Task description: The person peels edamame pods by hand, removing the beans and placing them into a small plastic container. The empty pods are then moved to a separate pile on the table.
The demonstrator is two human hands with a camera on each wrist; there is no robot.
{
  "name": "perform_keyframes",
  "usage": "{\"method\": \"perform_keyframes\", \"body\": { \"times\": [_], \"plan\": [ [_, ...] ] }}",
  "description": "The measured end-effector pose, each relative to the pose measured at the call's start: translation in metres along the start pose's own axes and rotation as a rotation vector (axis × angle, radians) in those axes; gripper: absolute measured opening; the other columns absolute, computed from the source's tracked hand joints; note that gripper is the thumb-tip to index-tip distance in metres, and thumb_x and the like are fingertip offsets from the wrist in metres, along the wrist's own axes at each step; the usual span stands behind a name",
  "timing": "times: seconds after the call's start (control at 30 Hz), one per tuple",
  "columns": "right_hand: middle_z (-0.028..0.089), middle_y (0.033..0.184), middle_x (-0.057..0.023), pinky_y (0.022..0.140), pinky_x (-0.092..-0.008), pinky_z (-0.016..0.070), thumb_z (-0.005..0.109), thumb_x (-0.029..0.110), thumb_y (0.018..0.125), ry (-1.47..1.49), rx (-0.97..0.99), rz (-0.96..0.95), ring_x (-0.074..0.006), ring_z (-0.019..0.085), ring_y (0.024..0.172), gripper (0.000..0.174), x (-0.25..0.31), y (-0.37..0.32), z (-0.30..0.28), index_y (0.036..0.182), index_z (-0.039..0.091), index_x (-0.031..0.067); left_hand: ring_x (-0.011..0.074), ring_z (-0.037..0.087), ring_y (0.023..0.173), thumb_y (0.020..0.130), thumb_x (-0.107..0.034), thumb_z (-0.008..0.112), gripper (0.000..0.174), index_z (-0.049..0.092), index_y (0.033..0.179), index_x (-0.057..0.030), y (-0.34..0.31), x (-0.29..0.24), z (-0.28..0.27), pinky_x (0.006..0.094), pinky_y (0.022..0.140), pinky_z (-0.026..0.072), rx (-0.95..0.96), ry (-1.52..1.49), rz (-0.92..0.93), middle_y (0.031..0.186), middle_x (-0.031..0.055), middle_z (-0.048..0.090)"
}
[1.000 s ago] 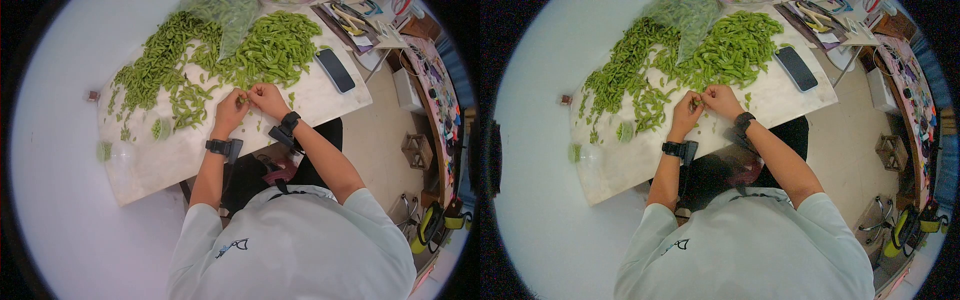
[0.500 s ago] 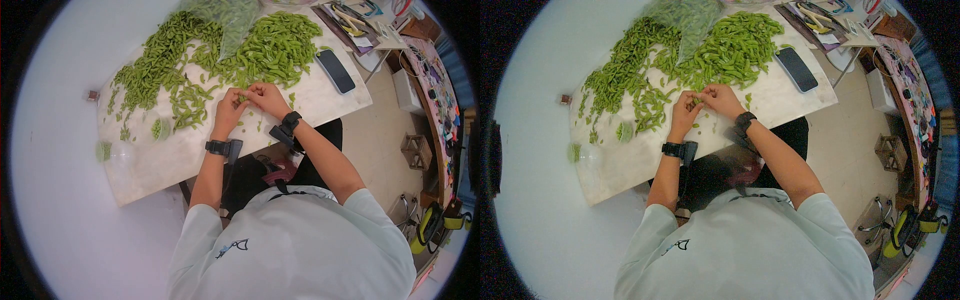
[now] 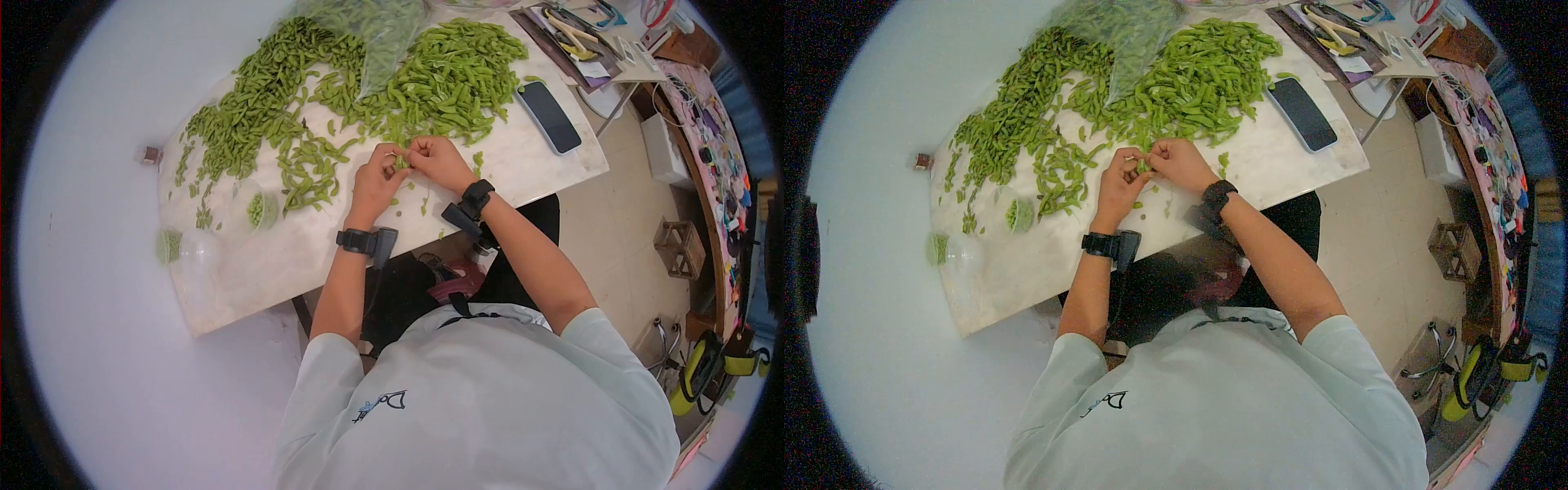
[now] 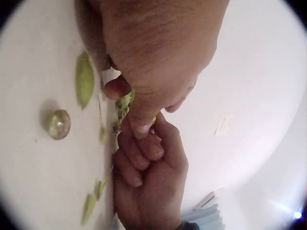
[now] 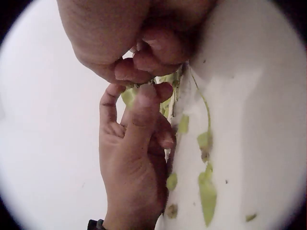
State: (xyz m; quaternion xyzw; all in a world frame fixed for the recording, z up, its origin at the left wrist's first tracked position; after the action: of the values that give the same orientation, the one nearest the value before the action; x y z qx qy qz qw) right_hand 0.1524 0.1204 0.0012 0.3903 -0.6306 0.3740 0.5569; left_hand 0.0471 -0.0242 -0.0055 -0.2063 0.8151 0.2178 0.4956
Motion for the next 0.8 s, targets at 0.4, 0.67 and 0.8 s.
{"method": "perform_keyframes", "body": {
  "times": [0.4,0.67,0.8],
  "plan": [
    [0.052,0.057,0.0001,0.041,-0.0228,0.0374,0.052,0.02,0.095,0.063,0.157,0.213,-0.0065,0.047,0.045,0.028,0.014,0.005,-0.012,0.072,0.058,0.0047,0.0234,0.058,0.056,0.084,-0.018,0.078,0.025,0.066,0.106,-0.0154,-0.004,-0.016,-0.002,0.0351,0.055,0.0461,-0.057,0.287,0.078,0.062,0.0082,0.058],
    [0.053,0.056,-0.0008,0.041,-0.0237,0.0388,0.053,0.016,0.093,0.115,0.15,0.21,-0.0076,0.048,0.043,0.025,0.013,0.006,-0.012,0.071,0.058,0.004,0.0179,0.051,0.054,0.087,-0.016,0.075,0.019,0.064,0.1,-0.0104,-0.002,-0.02,-0.001,0.0317,0.053,0.0422,-0.043,0.293,0.096,0.06,0.0075,0.053],
    [0.054,0.056,-0.0015,0.041,-0.0237,0.0397,0.054,0.015,0.093,0.089,0.137,0.21,-0.0078,0.049,0.043,0.024,0.011,0.007,-0.012,0.071,0.058,0.004,0.0252,0.06,0.057,0.085,-0.018,0.076,0.019,0.064,0.099,-0.0125,-0.002,-0.019,-0.002,0.0362,0.054,0.0451,-0.011,0.29,0.034,0.063,0.0102,0.058]
  ]
}}
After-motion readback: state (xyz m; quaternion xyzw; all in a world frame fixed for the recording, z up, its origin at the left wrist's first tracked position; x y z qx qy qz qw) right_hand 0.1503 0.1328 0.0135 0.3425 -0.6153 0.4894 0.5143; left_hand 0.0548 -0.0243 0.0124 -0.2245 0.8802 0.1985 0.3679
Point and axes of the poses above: each hand's wrist, its own y-axis towards the middle knuckle, its own z-axis out of the palm, x = y × z, the point moved 1 cm from there along y, towards the middle knuckle
